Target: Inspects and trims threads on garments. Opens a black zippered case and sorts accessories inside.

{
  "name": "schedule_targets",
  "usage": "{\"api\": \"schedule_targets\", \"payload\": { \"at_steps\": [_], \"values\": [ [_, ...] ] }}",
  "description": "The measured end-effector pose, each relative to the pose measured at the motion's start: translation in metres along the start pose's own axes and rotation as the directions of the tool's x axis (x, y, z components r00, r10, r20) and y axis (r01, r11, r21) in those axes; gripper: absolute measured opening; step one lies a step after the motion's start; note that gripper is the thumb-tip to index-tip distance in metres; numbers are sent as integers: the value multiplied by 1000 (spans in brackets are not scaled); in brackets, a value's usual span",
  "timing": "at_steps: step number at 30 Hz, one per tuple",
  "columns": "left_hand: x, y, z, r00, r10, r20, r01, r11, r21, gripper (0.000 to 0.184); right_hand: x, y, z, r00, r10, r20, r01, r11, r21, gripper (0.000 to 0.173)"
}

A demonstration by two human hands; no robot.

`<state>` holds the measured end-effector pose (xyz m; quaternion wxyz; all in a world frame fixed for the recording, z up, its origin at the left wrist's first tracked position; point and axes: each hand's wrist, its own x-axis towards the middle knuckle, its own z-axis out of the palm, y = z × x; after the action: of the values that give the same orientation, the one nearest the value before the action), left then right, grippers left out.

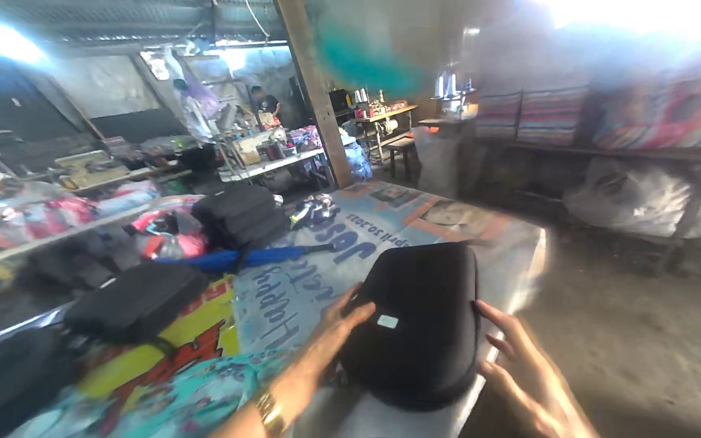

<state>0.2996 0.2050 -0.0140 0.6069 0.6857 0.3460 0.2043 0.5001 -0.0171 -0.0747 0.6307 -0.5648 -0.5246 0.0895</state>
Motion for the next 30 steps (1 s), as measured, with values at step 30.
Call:
{"api": "schedule_targets", "payload": {
  "at_steps": [30],
  "values": [
    [-210,-15,-113,913,-127,-387,-124,818,-562,28,-28,-100,167,928,-300,223,249,941,230,88]
  ]
}}
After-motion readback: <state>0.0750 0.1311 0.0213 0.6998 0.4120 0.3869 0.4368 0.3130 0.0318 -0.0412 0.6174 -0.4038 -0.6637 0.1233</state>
